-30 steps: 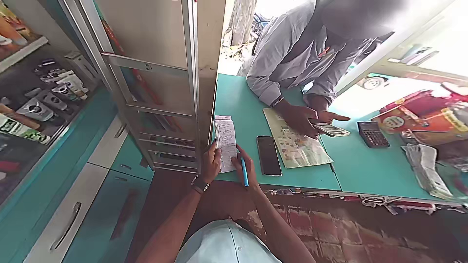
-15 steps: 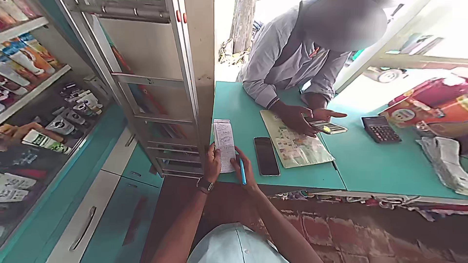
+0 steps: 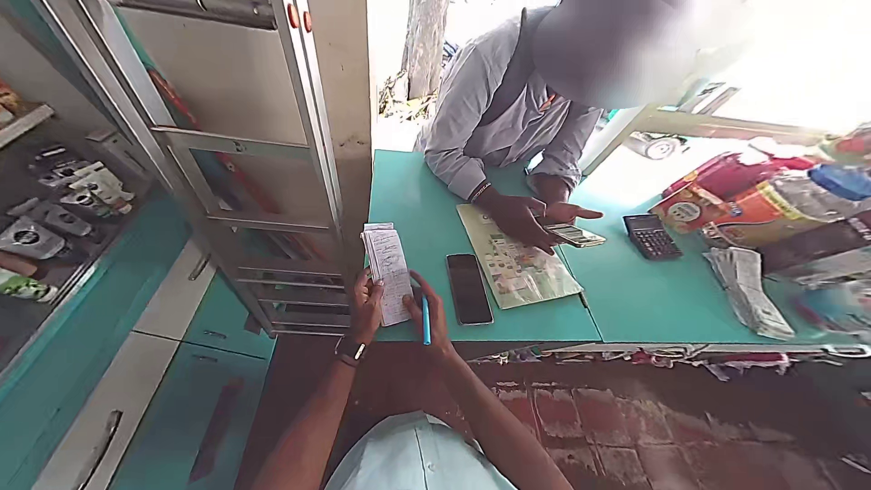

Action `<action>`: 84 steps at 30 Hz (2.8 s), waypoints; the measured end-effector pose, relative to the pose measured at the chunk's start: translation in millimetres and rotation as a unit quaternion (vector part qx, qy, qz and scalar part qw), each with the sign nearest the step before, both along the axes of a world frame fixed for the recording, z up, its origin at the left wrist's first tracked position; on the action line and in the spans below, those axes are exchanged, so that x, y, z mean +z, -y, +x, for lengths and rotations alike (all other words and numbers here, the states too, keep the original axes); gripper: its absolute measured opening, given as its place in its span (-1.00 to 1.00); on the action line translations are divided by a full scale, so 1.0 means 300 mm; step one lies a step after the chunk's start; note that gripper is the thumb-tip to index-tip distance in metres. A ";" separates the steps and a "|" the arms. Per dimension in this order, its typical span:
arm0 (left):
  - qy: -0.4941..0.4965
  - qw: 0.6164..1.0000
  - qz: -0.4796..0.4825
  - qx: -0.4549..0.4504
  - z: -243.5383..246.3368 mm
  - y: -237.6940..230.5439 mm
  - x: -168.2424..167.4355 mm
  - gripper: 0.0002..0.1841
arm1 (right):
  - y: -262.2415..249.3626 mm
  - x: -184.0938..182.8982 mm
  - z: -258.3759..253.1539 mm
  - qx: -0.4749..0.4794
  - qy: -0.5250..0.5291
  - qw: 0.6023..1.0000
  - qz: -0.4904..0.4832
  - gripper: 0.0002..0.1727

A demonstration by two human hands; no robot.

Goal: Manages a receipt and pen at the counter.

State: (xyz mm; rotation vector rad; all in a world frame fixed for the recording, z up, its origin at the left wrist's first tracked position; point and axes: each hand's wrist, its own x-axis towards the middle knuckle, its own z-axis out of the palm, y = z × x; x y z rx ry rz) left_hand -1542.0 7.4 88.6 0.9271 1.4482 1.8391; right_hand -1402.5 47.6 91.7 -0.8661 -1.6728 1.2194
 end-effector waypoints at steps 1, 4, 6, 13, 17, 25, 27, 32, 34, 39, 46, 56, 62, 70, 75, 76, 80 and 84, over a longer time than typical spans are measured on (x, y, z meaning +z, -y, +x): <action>-0.010 1.000 -0.010 0.009 -0.007 0.003 0.002 -0.59 | 0.021 0.020 -0.004 -0.027 0.000 0.999 0.019 -0.49; -0.036 0.998 -0.032 0.039 -0.022 0.012 0.005 -0.58 | 0.055 0.066 -0.019 -0.074 -0.083 0.993 0.043 -0.44; -0.050 0.997 -0.044 0.042 -0.013 0.002 -0.003 -0.57 | 0.048 0.072 -0.020 -0.037 -0.144 0.989 0.015 -0.32; -0.057 0.997 -0.056 0.025 -0.022 0.000 0.007 -0.56 | 0.025 0.004 -0.081 -0.034 -0.093 0.995 0.002 -0.96; -0.056 0.997 -0.053 0.031 -0.020 0.001 -0.002 -0.58 | 0.021 -0.018 -0.087 -0.033 -0.082 0.995 0.047 -0.95; -0.082 0.992 -0.078 0.050 -0.020 0.004 -0.005 -0.61 | 0.028 -0.019 -0.083 -0.098 0.001 0.993 0.070 -0.89; -0.099 0.989 -0.093 0.065 -0.021 0.000 -0.009 -0.61 | 0.025 -0.018 -0.084 -0.091 -0.001 0.993 0.077 -0.88; -0.119 0.982 -0.121 0.079 -0.011 -0.003 -0.006 -0.56 | 0.022 -0.015 -0.084 -0.116 0.017 0.990 0.072 -0.88; -0.127 0.981 -0.123 0.085 -0.015 -0.002 -0.013 -0.56 | 0.016 -0.019 -0.084 -0.083 0.006 0.994 0.077 -0.89; -0.116 0.984 -0.109 0.084 -0.019 -0.004 -0.021 -0.57 | 0.010 -0.019 -0.077 -0.074 -0.031 0.995 0.051 -0.90; -0.090 0.992 -0.052 0.073 -0.022 0.002 -0.027 -0.59 | -0.013 0.005 -0.052 -0.161 -0.184 0.968 -0.058 -0.68; -0.056 0.995 -0.040 0.066 -0.022 0.004 -0.012 -0.57 | -0.002 0.035 0.002 -0.021 0.023 0.999 -0.022 -0.56; -0.049 0.997 -0.025 0.054 -0.024 0.001 -0.015 -0.57 | 0.027 0.016 0.011 -0.025 0.107 0.993 0.030 -0.50; -0.061 0.996 -0.035 0.048 -0.025 0.008 -0.018 -0.56 | 0.040 0.005 0.010 -0.036 0.108 0.992 0.049 -0.49; -0.066 0.996 -0.038 0.049 -0.024 0.012 -0.015 -0.54 | 0.037 -0.009 0.012 -0.030 0.105 0.991 0.073 -0.50; -0.068 0.996 -0.038 0.049 -0.020 0.012 -0.011 -0.55 | 0.037 -0.011 0.013 -0.030 0.105 0.991 0.074 -0.50; -0.074 0.995 -0.037 0.049 -0.022 0.013 -0.011 -0.56 | 0.036 -0.011 0.015 -0.025 0.109 0.990 0.080 -0.52; -0.016 1.000 0.002 0.024 -0.023 0.013 -0.018 -0.54 | 0.039 -0.011 0.015 -0.027 0.120 0.988 0.092 -0.53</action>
